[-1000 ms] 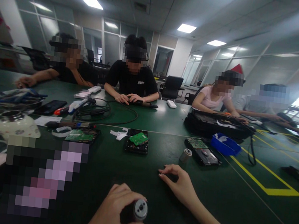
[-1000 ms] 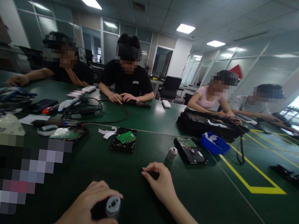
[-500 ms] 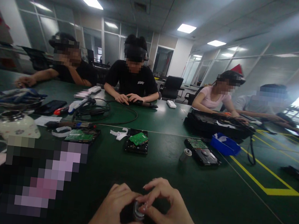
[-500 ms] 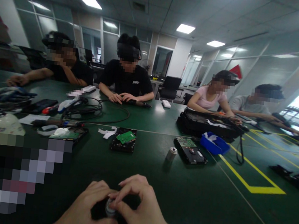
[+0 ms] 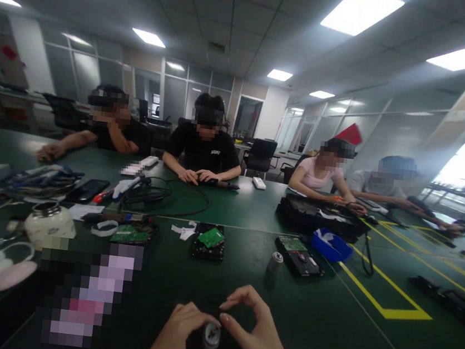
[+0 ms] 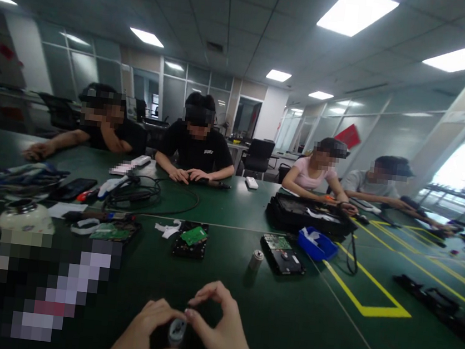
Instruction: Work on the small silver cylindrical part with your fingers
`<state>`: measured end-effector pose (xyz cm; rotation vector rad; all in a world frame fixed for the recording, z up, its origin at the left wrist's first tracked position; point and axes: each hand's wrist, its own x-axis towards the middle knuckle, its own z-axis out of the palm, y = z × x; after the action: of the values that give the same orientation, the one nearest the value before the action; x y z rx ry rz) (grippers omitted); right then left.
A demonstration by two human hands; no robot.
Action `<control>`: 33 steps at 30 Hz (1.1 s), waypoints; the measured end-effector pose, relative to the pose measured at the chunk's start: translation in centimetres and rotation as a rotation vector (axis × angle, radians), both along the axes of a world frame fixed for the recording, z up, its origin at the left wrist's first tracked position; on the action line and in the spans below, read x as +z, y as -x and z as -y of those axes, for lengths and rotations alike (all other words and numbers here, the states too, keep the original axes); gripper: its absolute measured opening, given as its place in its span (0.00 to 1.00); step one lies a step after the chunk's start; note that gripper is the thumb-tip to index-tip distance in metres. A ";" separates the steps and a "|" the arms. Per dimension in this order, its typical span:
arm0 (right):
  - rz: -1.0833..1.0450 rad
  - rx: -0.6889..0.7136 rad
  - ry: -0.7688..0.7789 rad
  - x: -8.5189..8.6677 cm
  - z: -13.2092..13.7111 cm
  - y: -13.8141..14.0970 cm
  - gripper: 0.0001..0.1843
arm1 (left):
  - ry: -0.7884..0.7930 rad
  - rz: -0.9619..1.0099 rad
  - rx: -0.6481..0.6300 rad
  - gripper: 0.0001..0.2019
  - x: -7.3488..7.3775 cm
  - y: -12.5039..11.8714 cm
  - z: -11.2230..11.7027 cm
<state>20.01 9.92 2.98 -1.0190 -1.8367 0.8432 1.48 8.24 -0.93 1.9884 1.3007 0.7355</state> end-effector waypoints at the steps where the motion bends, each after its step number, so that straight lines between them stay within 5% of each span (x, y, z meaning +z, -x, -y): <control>1: 0.019 0.033 0.003 -0.1 0.1 0.1 0.10 | -0.003 0.005 0.010 0.21 0.1 0.0 0.0; 8: 0.149 0.048 -0.078 -0.8 0.8 0.9 0.05 | -0.022 0.046 0.063 0.18 0.5 -0.2 0.5; 14: -0.091 -0.073 -0.007 -0.9 -1.4 -0.3 0.07 | -0.035 0.071 0.074 0.21 0.8 -0.1 0.7; 24: 0.147 -0.181 -0.038 -5.8 -5.5 -2.7 0.04 | -0.010 0.061 0.049 0.22 1.2 0.3 0.4; 33: 0.230 -0.175 -0.083 -4.7 -5.0 -2.5 0.02 | -0.006 0.045 0.023 0.22 1.2 0.4 0.3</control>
<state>22.52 14.91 -1.74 -1.2451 -1.9218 0.5595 1.09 7.96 0.27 1.9537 1.2978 0.7920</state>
